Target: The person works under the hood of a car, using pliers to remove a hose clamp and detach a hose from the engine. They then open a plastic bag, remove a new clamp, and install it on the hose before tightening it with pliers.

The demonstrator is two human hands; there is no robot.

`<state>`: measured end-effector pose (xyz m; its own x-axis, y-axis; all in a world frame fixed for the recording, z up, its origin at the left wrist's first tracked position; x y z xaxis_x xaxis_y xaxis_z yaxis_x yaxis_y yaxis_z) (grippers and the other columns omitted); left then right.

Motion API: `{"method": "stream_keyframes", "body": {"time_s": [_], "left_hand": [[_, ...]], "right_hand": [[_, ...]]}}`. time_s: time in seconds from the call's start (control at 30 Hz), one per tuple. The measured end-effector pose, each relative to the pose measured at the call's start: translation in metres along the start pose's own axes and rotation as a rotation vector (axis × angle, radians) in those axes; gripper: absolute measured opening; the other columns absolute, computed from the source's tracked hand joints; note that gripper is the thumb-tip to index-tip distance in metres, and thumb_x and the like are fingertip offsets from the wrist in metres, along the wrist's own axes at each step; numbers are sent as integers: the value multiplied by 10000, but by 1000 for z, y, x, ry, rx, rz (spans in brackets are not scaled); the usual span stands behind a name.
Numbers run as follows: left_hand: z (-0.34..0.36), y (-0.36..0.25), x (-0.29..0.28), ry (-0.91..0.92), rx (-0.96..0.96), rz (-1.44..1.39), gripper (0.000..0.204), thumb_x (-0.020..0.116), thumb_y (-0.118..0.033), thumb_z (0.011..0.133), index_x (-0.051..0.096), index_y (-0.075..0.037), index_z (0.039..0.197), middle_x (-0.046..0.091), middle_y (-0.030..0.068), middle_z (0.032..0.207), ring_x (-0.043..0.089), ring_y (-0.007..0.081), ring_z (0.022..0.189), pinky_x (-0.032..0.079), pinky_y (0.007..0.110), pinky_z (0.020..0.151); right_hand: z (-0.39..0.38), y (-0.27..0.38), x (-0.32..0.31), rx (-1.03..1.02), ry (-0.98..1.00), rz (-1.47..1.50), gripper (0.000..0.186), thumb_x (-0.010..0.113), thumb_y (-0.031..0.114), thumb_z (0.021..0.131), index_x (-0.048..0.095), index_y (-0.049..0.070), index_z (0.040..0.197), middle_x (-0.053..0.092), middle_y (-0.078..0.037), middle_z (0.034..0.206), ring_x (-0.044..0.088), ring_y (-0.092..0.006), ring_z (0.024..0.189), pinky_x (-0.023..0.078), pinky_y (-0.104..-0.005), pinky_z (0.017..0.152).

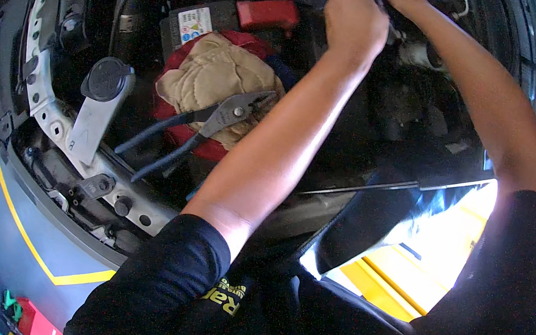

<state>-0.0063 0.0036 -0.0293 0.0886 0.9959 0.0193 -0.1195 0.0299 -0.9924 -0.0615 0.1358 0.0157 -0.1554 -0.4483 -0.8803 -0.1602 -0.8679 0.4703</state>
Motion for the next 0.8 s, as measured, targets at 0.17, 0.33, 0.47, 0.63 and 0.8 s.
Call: {"method": "stream_keyframes", "body": {"time_s": [0.17,0.33,0.47,0.63,0.8], "left_hand": [[1,1,3,-41,12,-19,232,615,-5,840,664,83,1049,654,253,1113,622,403,1102,513,470,976],[3,2,6,-47,24,-25,245,628,-26,848,677,85,1061,663,255,1110,634,418,1072,514,476,979],[5,-3,3,-39,2,-11,267,612,-18,857,667,88,1096,661,269,1112,633,413,1079,533,471,964],[8,-11,-8,60,-19,13,244,504,-93,967,679,75,998,691,284,1010,672,464,982,538,524,889],[9,-14,-15,101,-39,17,267,498,-101,967,680,83,1029,671,285,1094,649,441,1063,523,510,936]], "right_hand": [[-6,2,-9,-15,-123,-62,647,454,523,1060,743,4,803,649,-80,651,616,-176,620,478,-356,632],[-1,2,-6,-43,-3,-62,648,463,539,1058,755,13,817,687,-78,720,643,-185,723,492,-357,729],[-1,-7,-2,130,27,113,642,447,511,1067,750,20,786,648,-45,657,603,-175,630,472,-357,648],[-4,1,-8,-31,-75,-83,647,430,510,1065,746,15,792,640,-82,655,622,-200,661,475,-363,671],[0,1,-3,32,40,-34,670,421,532,1059,761,11,811,650,-82,675,624,-191,690,476,-355,701]]}}
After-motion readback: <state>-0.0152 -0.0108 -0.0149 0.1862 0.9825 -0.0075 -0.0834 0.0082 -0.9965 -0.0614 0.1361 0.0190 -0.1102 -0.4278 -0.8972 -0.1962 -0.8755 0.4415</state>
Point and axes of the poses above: each hand's wrist, its own z-axis towards the middle knuckle, its own x-axis out of the palm, y = z × x, the point moved 5 cm from there along z, towards the middle knuckle
